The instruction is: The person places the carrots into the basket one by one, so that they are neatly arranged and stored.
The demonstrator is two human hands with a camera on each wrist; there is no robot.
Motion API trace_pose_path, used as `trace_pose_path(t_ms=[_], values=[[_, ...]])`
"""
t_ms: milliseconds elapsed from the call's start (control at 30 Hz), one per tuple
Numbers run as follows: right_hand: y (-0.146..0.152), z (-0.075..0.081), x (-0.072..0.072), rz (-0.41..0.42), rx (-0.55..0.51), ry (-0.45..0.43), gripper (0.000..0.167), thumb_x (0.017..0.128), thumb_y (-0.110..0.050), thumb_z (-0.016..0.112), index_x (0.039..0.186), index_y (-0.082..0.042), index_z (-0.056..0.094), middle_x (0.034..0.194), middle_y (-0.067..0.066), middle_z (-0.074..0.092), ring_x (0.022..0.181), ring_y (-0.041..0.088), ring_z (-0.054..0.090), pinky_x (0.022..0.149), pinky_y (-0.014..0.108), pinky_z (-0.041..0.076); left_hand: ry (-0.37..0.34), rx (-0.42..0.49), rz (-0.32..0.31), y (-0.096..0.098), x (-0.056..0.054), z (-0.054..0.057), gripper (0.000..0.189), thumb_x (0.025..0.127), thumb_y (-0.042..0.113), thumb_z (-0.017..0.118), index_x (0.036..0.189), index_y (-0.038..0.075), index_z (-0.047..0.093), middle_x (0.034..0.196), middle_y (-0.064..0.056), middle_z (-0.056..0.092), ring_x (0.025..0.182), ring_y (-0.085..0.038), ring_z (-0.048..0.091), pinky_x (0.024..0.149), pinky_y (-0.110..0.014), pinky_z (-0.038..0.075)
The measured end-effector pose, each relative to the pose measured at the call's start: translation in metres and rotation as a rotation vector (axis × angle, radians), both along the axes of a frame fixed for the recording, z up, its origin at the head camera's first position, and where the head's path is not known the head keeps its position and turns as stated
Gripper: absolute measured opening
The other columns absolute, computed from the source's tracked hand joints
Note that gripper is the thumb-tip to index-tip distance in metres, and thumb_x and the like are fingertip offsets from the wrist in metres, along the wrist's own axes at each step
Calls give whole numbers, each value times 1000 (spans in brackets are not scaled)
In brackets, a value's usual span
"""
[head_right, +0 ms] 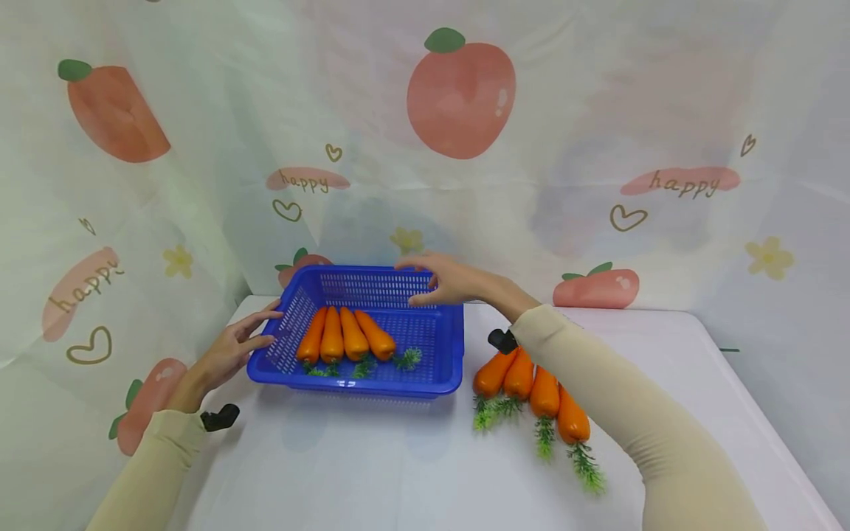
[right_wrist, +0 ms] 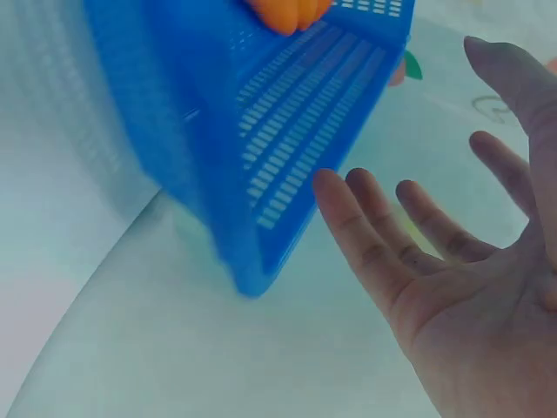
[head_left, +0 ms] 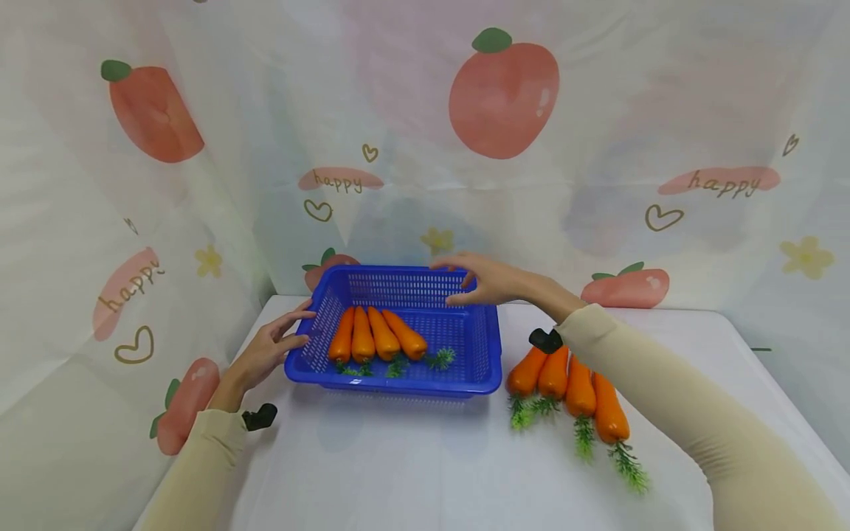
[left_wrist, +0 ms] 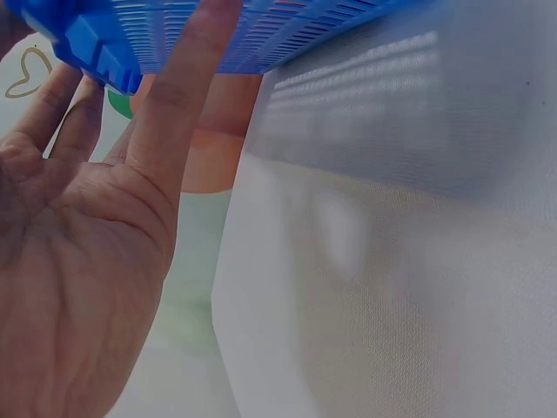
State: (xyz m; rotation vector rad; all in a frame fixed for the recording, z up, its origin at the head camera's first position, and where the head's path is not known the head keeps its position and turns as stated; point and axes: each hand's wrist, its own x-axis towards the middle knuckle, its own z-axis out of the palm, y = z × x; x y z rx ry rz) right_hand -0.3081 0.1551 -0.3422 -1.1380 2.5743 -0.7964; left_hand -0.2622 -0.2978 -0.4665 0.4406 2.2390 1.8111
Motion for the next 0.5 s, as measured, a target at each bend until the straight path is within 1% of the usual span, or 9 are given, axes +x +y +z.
trace_pose_path(t_ms=[100,267,400,500], values=[[18,-2,7,-26,-14,38,68,95,-26,75,155,-10,45,146,26,49,108,37,68,89,48,59,4,-11,3,1,0,0,53,103,18,61,153,9,45,173,4,14,154,-45,16,95,-51,56],[46,-5,17,-92,-24,72,68,94,-30,77,153,-13,48,141,22,53,108,38,68,87,49,60,12,-27,10,0,1,0,53,104,19,61,153,11,46,172,5,15,154,-45,17,95,-53,56],[70,-12,25,-154,-22,95,68,93,-31,77,153,-15,49,139,21,54,107,38,68,83,45,62,7,-26,13,1,2,1,52,103,19,61,153,12,46,172,6,16,154,-44,18,94,-53,56],[87,-16,33,-202,-26,88,67,93,-30,78,152,-16,50,138,19,55,107,38,68,79,42,63,5,-26,8,1,1,0,53,104,20,61,153,12,46,172,6,15,154,-44,18,94,-52,56]])
